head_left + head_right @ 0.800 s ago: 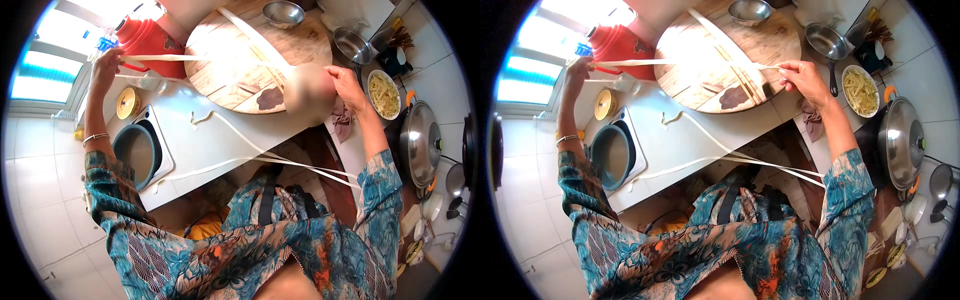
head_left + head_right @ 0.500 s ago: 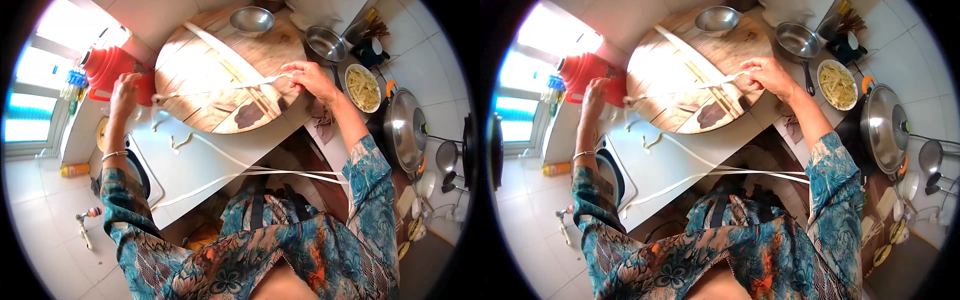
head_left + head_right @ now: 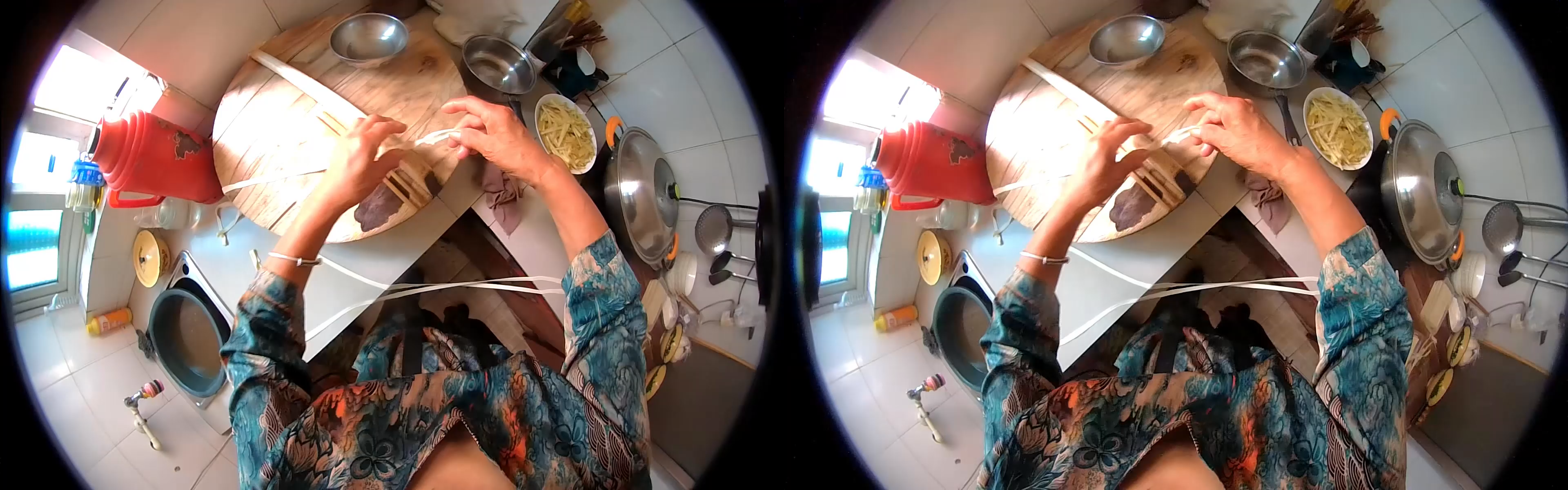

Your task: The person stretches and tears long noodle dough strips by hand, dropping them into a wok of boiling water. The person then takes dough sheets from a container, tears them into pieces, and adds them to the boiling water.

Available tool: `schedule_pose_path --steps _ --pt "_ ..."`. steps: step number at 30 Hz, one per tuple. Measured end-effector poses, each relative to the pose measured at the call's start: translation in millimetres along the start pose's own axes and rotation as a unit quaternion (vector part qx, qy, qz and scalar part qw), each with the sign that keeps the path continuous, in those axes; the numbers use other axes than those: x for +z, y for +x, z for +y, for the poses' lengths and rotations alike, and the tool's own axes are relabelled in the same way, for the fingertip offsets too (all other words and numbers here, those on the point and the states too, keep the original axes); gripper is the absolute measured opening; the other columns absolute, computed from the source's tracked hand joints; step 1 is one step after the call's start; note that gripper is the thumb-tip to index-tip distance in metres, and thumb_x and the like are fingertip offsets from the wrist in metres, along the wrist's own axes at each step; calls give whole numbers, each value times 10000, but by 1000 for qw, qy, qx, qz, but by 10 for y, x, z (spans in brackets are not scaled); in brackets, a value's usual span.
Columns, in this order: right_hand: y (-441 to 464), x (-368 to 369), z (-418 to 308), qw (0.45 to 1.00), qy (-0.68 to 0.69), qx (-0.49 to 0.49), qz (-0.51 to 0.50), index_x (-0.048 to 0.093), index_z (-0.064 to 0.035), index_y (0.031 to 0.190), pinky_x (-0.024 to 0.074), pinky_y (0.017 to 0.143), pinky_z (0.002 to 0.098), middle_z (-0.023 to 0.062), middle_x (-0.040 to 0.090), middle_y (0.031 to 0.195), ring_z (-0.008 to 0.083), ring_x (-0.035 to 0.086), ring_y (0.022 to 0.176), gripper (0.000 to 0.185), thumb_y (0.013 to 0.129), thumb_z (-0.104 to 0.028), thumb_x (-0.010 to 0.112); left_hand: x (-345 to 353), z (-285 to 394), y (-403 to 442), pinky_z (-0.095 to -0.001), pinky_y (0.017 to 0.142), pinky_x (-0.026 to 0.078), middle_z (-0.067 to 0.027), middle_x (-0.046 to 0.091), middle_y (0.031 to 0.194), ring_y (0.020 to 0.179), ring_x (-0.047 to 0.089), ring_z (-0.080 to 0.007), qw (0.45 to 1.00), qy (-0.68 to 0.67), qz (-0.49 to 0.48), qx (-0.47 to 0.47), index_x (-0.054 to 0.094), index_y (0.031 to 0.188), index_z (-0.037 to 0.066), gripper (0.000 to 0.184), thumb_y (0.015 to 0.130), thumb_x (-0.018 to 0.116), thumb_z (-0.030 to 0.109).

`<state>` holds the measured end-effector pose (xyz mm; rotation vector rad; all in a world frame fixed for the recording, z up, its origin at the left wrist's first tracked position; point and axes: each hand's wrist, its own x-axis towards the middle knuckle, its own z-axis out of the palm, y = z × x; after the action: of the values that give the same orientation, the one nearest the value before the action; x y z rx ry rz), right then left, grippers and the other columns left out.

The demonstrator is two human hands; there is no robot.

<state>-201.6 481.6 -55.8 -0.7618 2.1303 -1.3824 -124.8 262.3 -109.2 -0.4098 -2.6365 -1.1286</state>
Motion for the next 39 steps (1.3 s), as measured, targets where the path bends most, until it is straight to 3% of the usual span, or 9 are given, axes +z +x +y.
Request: schedule_pose_path --steps 6,11,21,22,25,26,30,34,39 --pt "2 -112 -36 999 15 28 32 519 50 1102 471 563 218 75 633 703 90 578 579 325 834 -118 596 143 22 157 -323 719 460 -130 610 751 755 578 -217 970 -154 -81 -170 616 946 -9 206 780 608 112" --pt "5 -84 119 994 99 36 41 536 46 1086 466 545 203 81 620 707 90 566 582 301 838 -119 580 112 32 122 -287 707 455 -102 616 814 775 573 -168 958 -217 -98 -159 585 1020 -42 242 816 575 88" --pt "-26 103 197 996 29 84 2 608 13 1008 458 562 184 28 608 705 50 552 600 216 862 -128 536 33 -1 41 -249 720 468 -57 593 837 746 571 -135 874 -424 -56 -231 572 1059 -41 236 839 515 19" --pt "8 116 352 995 45 89 -23 617 -8 1006 488 637 236 52 618 790 110 594 692 213 833 -106 541 39 -1 25 -256 728 475 -54 595 838 753 575 -138 862 -444 -49 -239 576 1049 -38 228 834 522 14" --pt "16 227 475 973 -190 -108 69 626 -23 976 485 737 341 103 612 882 246 601 814 240 765 -37 514 21 66 -5 -262 737 485 -45 594 842 754 582 -140 845 -464 -39 -263 584 1021 -23 199 830 532 4" --pt "31 267 524 964 -209 -128 98 621 -43 1005 431 867 383 134 572 1039 311 535 1006 294 731 -51 513 7 94 1 -262 737 486 -42 593 843 752 583 -139 843 -464 -39 -269 586 1012 -17 190 831 533 1" --pt "39 378 401 966 -78 -234 81 616 -31 1000 428 875 366 159 571 1081 293 533 1032 283 733 -58 526 6 194 35 -265 739 486 -49 597 863 780 579 -133 843 -473 -50 -251 577 1018 -15 184 845 515 -2" --pt "40 371 433 990 -61 -124 0 644 -15 924 467 789 347 143 642 856 271 606 876 200 754 -83 561 -29 170 42 -297 777 491 -104 622 966 842 591 -159 851 -453 -69 -258 554 1056 -26 216 848 503 1" --pt "-94 332 497 997 34 -70 5 649 -3 910 476 755 334 158 646 857 264 621 832 188 767 -102 579 -41 110 72 -316 833 496 -121 611 1003 926 595 -185 858 -435 -111 -248 552 1060 -33 241 834 473 -61"
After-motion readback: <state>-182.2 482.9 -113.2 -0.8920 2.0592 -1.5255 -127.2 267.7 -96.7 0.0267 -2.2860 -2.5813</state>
